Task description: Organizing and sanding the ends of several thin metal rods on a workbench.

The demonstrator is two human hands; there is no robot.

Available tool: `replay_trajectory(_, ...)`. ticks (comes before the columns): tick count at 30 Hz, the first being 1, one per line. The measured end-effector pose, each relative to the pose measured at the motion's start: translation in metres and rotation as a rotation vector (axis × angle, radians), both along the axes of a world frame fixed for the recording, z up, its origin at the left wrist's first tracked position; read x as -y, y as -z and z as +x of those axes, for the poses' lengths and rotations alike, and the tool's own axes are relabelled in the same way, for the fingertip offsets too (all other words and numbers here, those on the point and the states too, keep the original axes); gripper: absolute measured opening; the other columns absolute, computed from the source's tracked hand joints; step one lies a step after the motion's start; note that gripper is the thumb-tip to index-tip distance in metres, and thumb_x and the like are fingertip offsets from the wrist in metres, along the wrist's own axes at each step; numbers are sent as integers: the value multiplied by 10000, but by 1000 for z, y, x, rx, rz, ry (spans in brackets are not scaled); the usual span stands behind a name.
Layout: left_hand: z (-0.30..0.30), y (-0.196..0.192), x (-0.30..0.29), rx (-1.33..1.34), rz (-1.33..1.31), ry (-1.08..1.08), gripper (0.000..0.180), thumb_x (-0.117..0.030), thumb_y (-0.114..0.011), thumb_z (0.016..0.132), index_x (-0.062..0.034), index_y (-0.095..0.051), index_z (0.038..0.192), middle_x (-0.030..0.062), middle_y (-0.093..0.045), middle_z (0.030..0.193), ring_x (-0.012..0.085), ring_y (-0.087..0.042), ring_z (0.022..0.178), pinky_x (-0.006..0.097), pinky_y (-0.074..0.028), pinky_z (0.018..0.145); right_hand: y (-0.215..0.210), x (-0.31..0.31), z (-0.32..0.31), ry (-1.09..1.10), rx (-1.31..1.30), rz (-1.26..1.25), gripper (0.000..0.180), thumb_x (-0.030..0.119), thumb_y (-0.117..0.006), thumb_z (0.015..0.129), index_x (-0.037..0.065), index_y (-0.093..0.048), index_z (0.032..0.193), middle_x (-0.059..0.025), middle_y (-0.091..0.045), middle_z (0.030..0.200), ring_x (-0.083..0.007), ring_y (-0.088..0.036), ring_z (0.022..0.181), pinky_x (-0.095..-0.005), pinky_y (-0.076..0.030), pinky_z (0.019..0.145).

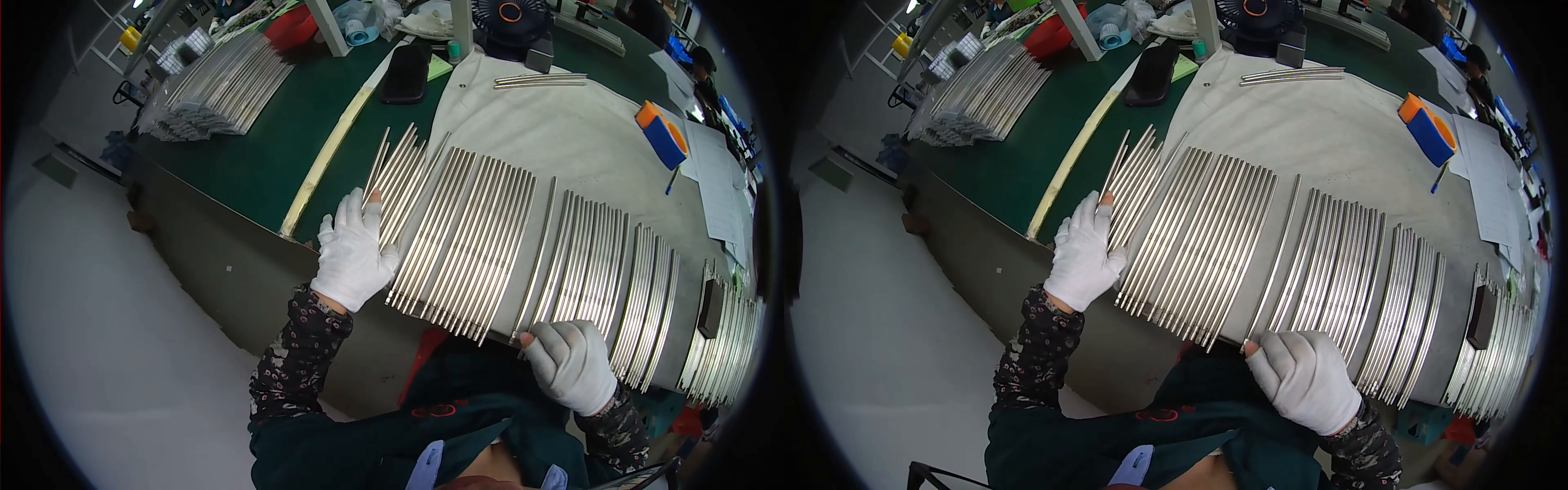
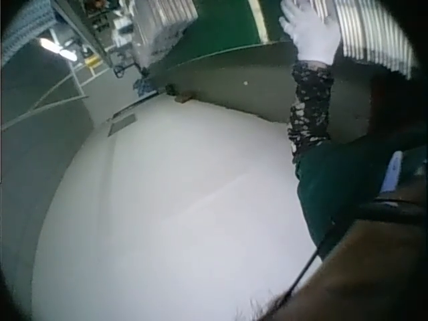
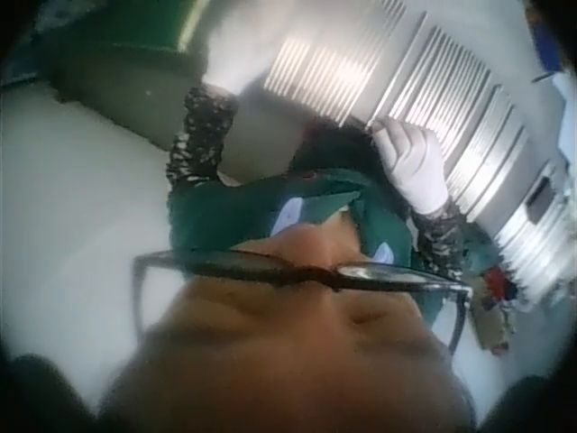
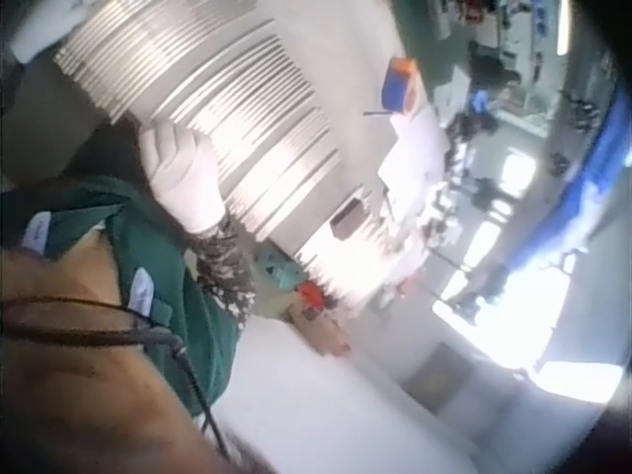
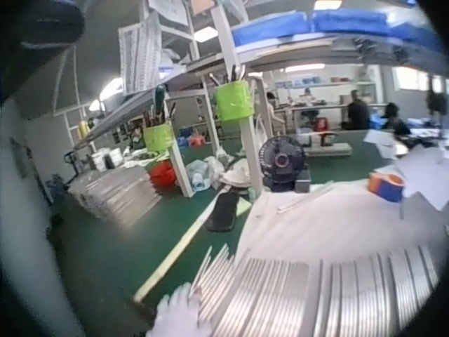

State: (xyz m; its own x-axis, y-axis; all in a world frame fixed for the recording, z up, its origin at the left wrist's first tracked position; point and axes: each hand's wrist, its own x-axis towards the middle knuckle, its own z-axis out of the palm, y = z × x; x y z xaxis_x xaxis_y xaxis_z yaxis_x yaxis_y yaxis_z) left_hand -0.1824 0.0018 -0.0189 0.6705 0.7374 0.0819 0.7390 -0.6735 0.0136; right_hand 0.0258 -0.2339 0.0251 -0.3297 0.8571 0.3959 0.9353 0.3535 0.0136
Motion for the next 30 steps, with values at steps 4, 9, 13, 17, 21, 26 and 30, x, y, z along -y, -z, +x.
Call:
replay_trajectory(4,0,7,-10,43,17,-1,682,-267,-556,814,13,-338,1397,248,-339,1422,383,-354,1309,514,-298,1061,1,6,1,47,18,-34,207,74,-672,779,9,-627,970,-72,-613,931,-185,-590,803,-307,-474,617)
replay_trajectory(9,-14,12,-28,60,-40,-85,661,-300,-571,842,-26,-346,1400,260,-309,1440,411,-328,1326,571,-280,1070,5,15,2,69,14,-23,221,74,-675,774,10,-627,981,-68,-609,951,-184,-585,829,-318,-469,651)
replay_trajectory(13,-3,2,-15,-30,-41,-108,681,-365,-580,869,-33,-337,1412,252,-251,1468,401,-307,1345,604,-286,1053,6,15,4,97,33,-30,196,79,-688,774,16,-632,950,-68,-610,933,-185,-582,830,-316,-467,651)
replay_trajectory(17,12,3,-13,-89,-1,-127,681,-371,-576,867,-56,-337,1422,234,-233,1483,388,-297,1354,619,-319,1021,4,12,5,99,48,-37,154,86,-696,780,24,-631,905,-63,-611,919,-188,-582,821,-317,-464,646)
replay_trajectory(21,9,-3,-22,-147,43,-174,630,-343,-546,877,-63,-360,1411,235,-243,1480,379,-302,1350,612,-343,999,-1,13,7,103,39,0,139,78,-686,787,24,-626,900,-57,-611,913,-188,-580,804,-317,-458,636)
replay_trajectory(26,-4,8,-41,-121,51,-245,626,-331,-553,868,-56,-360,1397,239,-257,1475,384,-305,1346,606,-359,972,0,23,8,165,41,-58,116,68,-666,801,25,-617,897,-47,-604,873,-187,-572,789,-318,-449,620)
replay_trajectory(30,-14,13,-41,-87,-8,-90,741,-436,-564,845,-56,-323,1433,223,-265,1481,373,-302,1344,600,-327,1000,3,26,10,170,54,-48,100,74,-667,803,31,-611,874,-42,-600,866,-184,-569,785,-319,-447,625)
